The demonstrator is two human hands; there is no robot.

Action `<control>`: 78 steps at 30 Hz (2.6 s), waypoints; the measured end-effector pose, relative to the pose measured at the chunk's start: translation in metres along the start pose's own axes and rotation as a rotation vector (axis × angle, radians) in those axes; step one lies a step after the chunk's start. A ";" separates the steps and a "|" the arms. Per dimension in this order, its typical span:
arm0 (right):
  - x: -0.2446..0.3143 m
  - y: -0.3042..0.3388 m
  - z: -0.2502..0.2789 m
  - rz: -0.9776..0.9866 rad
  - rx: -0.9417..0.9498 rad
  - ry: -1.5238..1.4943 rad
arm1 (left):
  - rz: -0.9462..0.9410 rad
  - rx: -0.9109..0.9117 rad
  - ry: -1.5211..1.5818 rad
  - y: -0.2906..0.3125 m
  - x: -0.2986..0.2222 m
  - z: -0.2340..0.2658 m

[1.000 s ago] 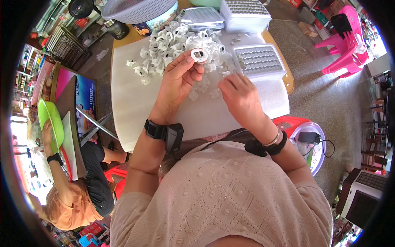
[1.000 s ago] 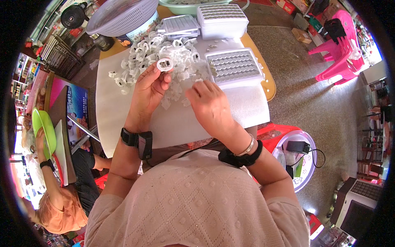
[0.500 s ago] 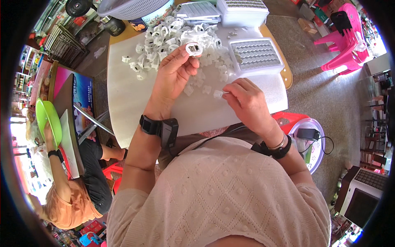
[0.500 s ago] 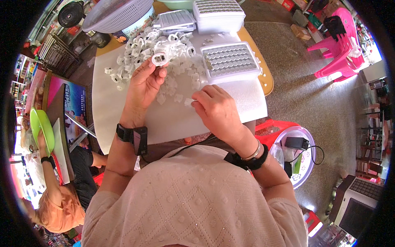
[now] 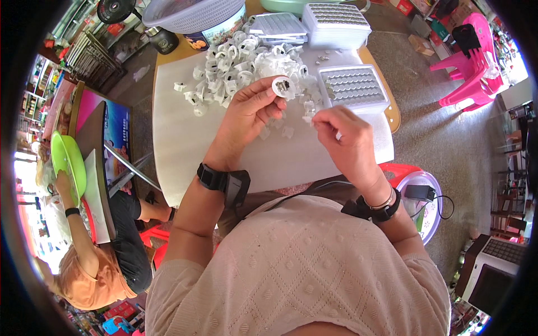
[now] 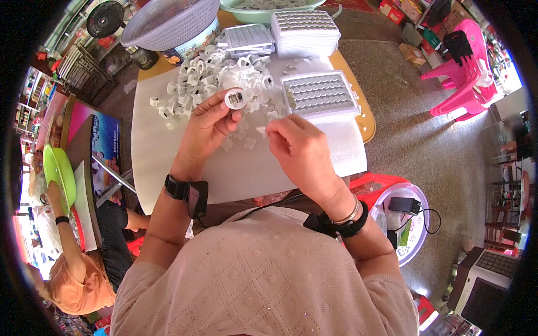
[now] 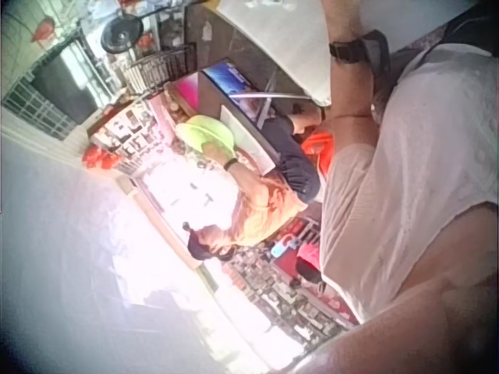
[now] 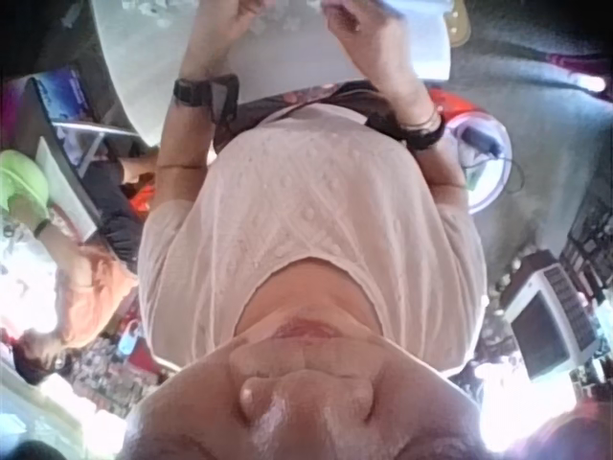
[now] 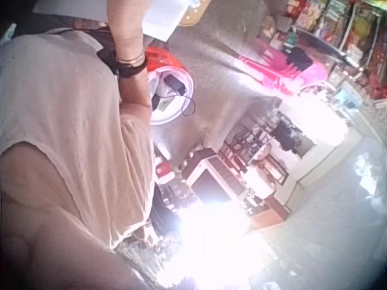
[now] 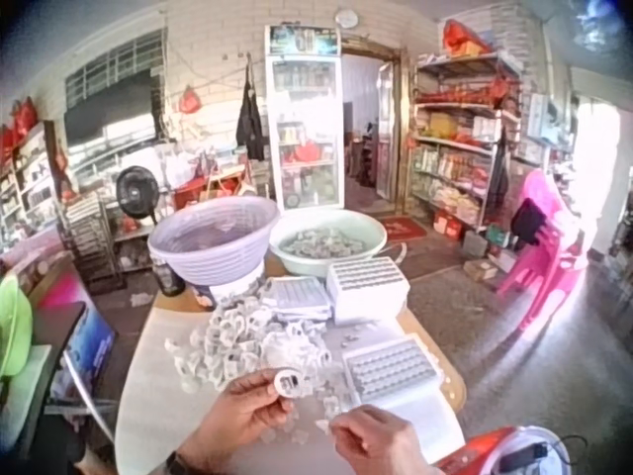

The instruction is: Manually assemble small white plastic components by inserting a inner white piece into an outer white casing.

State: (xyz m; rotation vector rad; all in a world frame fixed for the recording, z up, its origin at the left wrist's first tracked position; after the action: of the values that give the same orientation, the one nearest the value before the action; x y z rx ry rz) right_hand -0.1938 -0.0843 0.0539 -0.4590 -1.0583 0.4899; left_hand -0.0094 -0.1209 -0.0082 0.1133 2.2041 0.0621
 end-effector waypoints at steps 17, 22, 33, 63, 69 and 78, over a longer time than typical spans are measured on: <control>0.022 -0.021 -0.010 0.416 -0.163 0.164 | 0.052 0.096 -0.091 0.006 0.006 -0.014; 0.020 -0.021 -0.014 0.457 -0.141 0.196 | 0.031 0.092 -0.117 0.007 0.005 -0.015; 0.014 -0.020 -0.015 0.424 -0.170 0.175 | -0.054 0.050 -0.175 0.008 0.002 -0.017; -0.038 -0.016 -0.024 -0.481 0.000 -0.511 | -0.269 0.033 -0.355 0.008 -0.002 -0.026; -0.022 -0.018 -0.020 -0.228 -0.128 -0.209 | -0.199 -0.095 -0.489 0.010 0.001 -0.017; -0.021 -0.012 -0.033 -0.263 -0.106 -0.194 | -0.251 -0.097 -0.574 0.008 -0.001 -0.020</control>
State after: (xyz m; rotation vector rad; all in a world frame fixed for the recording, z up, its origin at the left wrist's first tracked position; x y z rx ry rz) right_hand -0.1704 -0.1108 0.0322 -0.3632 -1.3161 0.2479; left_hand -0.0241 -0.1133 0.0054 -0.1816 1.6238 -0.0045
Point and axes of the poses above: each hand's wrist, its own y-axis away from the middle knuckle, its own z-axis out of the back of the hand, x = y × z, the point moved 6 cm from there along -y, towards the middle knuckle, and after that the axes turned 12 degrees about -x, right-handed, at the moved point
